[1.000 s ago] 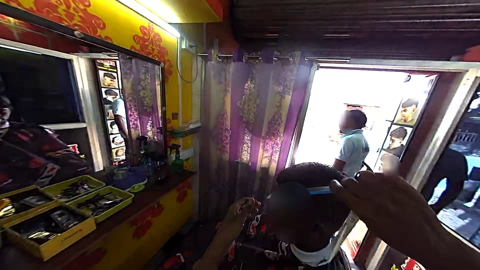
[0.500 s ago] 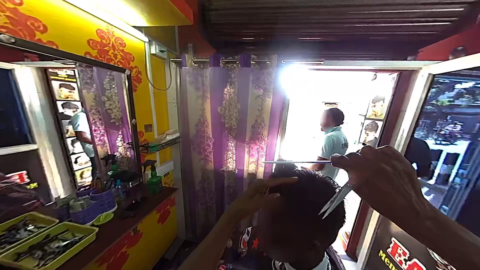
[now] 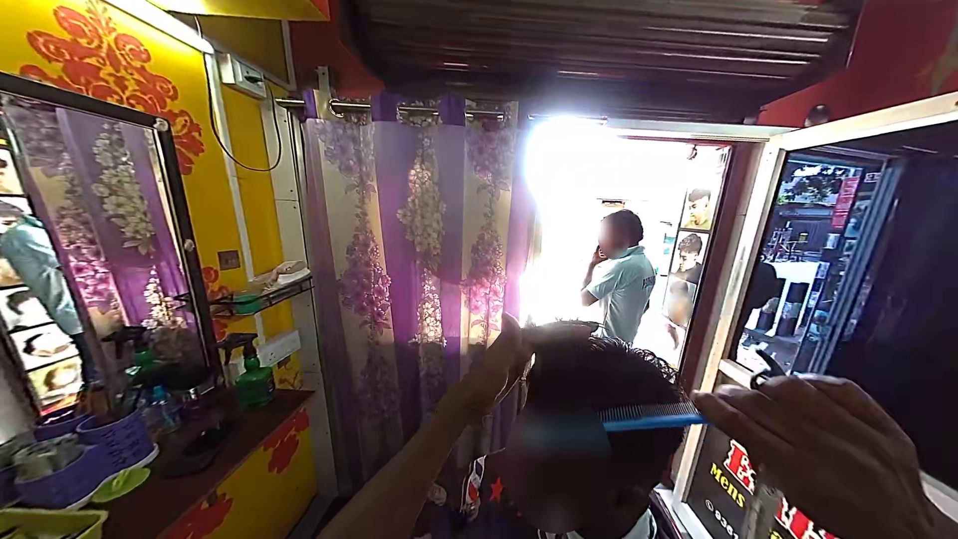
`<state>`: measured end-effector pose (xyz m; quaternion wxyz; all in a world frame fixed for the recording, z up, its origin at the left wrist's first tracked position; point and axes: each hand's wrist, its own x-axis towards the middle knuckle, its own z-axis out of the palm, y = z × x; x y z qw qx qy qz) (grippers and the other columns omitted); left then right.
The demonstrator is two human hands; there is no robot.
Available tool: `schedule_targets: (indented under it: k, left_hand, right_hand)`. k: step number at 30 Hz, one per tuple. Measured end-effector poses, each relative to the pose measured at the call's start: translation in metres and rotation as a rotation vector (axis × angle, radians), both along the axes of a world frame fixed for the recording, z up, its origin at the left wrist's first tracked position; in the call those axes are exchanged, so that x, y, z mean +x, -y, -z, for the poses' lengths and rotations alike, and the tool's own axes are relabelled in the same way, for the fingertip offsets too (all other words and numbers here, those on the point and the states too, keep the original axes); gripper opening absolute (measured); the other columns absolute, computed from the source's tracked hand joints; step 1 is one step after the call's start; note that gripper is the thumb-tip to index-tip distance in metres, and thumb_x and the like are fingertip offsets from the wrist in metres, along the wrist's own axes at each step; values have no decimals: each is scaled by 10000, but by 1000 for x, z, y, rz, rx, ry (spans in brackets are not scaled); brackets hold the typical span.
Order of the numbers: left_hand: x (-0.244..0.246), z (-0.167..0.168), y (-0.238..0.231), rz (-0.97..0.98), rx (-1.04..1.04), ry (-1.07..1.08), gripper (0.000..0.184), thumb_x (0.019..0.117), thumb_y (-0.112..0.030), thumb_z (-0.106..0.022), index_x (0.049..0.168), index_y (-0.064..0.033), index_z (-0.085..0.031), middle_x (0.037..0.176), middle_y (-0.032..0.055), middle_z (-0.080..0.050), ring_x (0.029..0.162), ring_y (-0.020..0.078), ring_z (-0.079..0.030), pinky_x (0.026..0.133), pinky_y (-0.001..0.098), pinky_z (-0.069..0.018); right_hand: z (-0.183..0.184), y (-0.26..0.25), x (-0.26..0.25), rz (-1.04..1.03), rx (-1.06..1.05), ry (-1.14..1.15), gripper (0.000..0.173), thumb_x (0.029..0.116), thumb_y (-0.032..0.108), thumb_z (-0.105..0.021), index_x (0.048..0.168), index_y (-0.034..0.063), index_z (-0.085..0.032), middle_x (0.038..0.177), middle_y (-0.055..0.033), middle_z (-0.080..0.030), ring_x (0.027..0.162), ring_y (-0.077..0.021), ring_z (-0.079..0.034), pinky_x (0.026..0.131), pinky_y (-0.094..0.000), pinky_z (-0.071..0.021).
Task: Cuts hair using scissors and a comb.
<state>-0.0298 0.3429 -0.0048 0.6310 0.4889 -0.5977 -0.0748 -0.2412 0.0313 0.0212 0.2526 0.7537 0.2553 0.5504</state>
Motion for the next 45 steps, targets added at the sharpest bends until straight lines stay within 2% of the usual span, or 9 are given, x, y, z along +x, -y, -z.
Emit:
schedule_targets:
  k: [7, 11, 13, 17, 19, 23, 30, 36, 45]
  left_hand:
    - [-1, -17, -10, -165, 28, 222, 949, 938, -816, -182, 1313, -94, -669, 1382, 110, -626, 1312, 244, -556, 1072, 449, -472]
    - [-2, -9, -19, -144, -182, 92, 1020, 885, -871, -160, 1338, -106, -660, 1567, 115, -461, 1469, 300, -391, 1169, 481, -369]
    - [1, 17, -34, -65, -385, -89, 894, 901, -840, -263, 1329, -170, -671, 1642, 102, -348, 1521, 346, -298, 1218, 512, -298]
    - [25, 107, -37, -126, -337, -17, 582, 955, -616, -561, 1267, -144, -698, 1536, 181, -483, 1456, 384, -398, 1191, 539, -340]
    - [12, 94, -27, -63, -258, 114, 621, 898, -564, -684, 1354, -142, -664, 1537, 142, -493, 1483, 322, -368, 1217, 505, -298]
    - [-14, 29, -5, -105, -124, 334, 607, 872, -424, -782, 1365, -95, -652, 1383, 60, -645, 1305, 196, -584, 1117, 409, -470]
    - [-14, 7, 3, -99, -70, 346, 634, 933, -388, -730, 1439, -43, -567, 1406, 83, -619, 1315, 182, -569, 1132, 392, -462]
    - [-13, 6, -6, -91, -128, 199, 505, 967, -502, -631, 1367, -194, -638, 1319, -66, -660, 1246, 52, -584, 1097, 300, -460]
    - [-8, -10, -17, -50, -155, 217, 568, 987, -595, -530, 1375, -191, -628, 1318, -45, -657, 1240, 69, -583, 1079, 316, -461]
  right_hand:
    - [-49, -27, 54, -12, 42, -57, 210, 871, 52, -579, 959, 151, -742, 743, -49, -658, 695, -289, -622, 639, -465, -459]
    - [-49, -26, 65, -9, 17, 9, 230, 892, 24, -553, 1005, 112, -734, 746, -71, -638, 694, -299, -605, 649, -465, -448]
    - [-45, -25, 65, 0, 13, 58, 233, 927, 25, -517, 1008, 107, -719, 768, -75, -643, 708, -300, -606, 655, -462, -450]
    - [-38, -19, 61, 10, -3, 107, 271, 954, 44, -486, 1074, 133, -712, 840, -74, -674, 762, -296, -625, 687, -464, -459]
    - [-38, -18, 59, 2, -15, 128, 261, 976, 70, -478, 1094, 156, -696, 839, -56, -660, 772, -276, -620, 691, -445, -450]
    - [-39, -27, 54, -12, -13, 138, 253, 1001, 80, -473, 1094, 163, -693, 850, -50, -670, 784, -262, -621, 717, -432, -452]
    - [-56, -38, 44, -15, -9, 118, 267, 989, 67, -465, 1080, 136, -707, 838, -79, -672, 785, -293, -635, 710, -462, -457]
    - [-68, -47, 40, -14, -32, 143, 294, 970, 30, -465, 1097, 116, -716, 847, -94, -686, 791, -304, -636, 724, -470, -450]
    - [-86, -60, 36, -44, -42, 169, 276, 969, 34, -468, 1078, 87, -717, 825, -105, -669, 768, -309, -624, 713, -475, -439]
